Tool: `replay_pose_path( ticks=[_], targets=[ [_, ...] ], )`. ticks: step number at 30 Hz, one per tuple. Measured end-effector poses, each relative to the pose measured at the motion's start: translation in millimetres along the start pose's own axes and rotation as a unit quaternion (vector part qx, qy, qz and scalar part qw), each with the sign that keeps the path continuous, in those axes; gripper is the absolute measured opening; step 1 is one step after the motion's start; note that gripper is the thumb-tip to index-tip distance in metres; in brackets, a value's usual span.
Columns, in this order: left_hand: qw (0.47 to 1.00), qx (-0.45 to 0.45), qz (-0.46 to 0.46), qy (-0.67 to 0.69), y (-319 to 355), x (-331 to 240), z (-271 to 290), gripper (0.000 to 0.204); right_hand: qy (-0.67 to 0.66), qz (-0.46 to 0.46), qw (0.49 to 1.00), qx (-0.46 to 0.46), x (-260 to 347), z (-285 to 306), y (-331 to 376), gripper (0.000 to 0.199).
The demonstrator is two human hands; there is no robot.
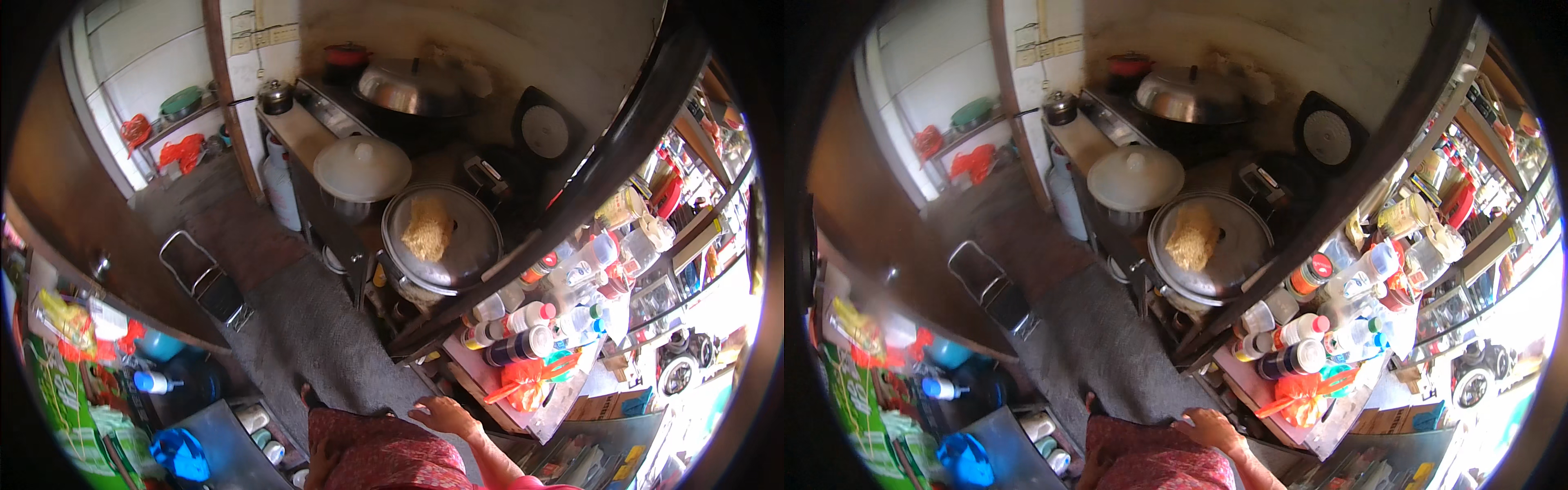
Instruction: The person retrieves a pot of rice from a storage area and moves to a utility room. They fill the pot with water from a wall tap, wash the rice by hand, and drain the water into a large metal basin. This process is repeated multiple times to clean the rice.
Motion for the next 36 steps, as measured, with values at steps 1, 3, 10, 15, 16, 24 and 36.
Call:
replay_pose_path(
  ticks=[1, 3, 10, 15, 16, 24, 36],
  targets=[
    [1.0, 0.002, 0.024, 0.014, -17, 21, -2, 0.069, -0.025, 0.005, 1.0, -0.008, 17, 6, -18, 0.044],
    [0.996, 0.0, 0.08, 0.044, -48, 50, 3, 0.068, -0.072, 0.023, 0.997, -0.016, 62, 23, -56, 0.046],
    [0.995, 0.02, 0.099, 0.014, -195, 31, 131, 0.051, -0.06, 0.043, 0.997, -0.033, 169, 30, -163, 0.041],
    [0.951, 0.027, 0.308, -0.02, -241, 83, 185, 0.049, -0.065, 0.006, 0.997, 0.043, 210, 9, -201, 0.046],
    [0.96, 0.038, 0.266, -0.077, -254, 79, 194, 0.05, -0.053, 0.011, 0.998, 0.013, 212, 11, -204, 0.044],
    [0.962, 0.147, 0.056, -0.222, -361, -9, 180, 0.038, 0.055, -0.094, 0.987, -0.119, 160, 2, -181, 0.038],
    [0.954, 0.161, -0.186, -0.173, -381, -145, 93, 0.027, 0.107, -0.204, 0.966, -0.118, 125, -13, -137, 0.037]
  ],
)
Point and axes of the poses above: each hand's wrist, its own y-axis away from the middle knuckle, its own z-axis out of the back of the hand, x = y × z, the point moved 9 cm from there along -y, towards the middle knuckle, and after that the axes turned 10 degrees about -x, right-handed, at the moved point
